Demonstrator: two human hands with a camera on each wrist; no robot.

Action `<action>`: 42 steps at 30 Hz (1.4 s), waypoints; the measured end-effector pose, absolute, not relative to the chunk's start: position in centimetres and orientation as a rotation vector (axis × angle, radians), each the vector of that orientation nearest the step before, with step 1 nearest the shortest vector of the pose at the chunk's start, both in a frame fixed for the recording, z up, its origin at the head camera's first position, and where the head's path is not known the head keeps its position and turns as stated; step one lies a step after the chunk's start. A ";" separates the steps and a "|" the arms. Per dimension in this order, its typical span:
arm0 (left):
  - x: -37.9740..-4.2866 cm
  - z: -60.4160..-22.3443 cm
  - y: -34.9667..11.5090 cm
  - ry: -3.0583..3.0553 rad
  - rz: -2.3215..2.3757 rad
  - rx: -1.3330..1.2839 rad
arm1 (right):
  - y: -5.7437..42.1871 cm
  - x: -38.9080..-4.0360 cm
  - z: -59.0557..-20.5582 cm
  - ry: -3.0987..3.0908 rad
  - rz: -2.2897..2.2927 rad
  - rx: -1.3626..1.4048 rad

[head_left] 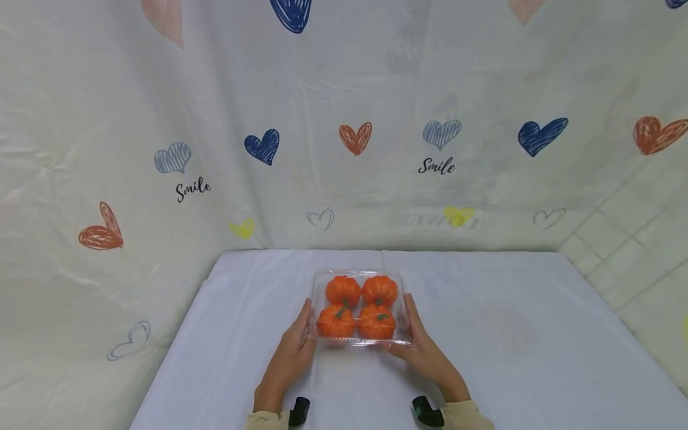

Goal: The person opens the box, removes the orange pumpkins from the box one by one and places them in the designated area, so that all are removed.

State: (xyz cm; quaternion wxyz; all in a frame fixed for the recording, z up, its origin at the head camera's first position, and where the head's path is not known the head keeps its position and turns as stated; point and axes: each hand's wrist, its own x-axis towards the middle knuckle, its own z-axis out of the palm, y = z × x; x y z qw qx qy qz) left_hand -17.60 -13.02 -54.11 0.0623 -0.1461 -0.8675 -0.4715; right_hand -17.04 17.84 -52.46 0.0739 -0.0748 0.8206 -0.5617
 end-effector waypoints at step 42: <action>-17.8 -54.3 -12.6 -2.604 -1.718 -0.306 | 18.6 -18.1 -51.1 2.602 -1.891 -0.297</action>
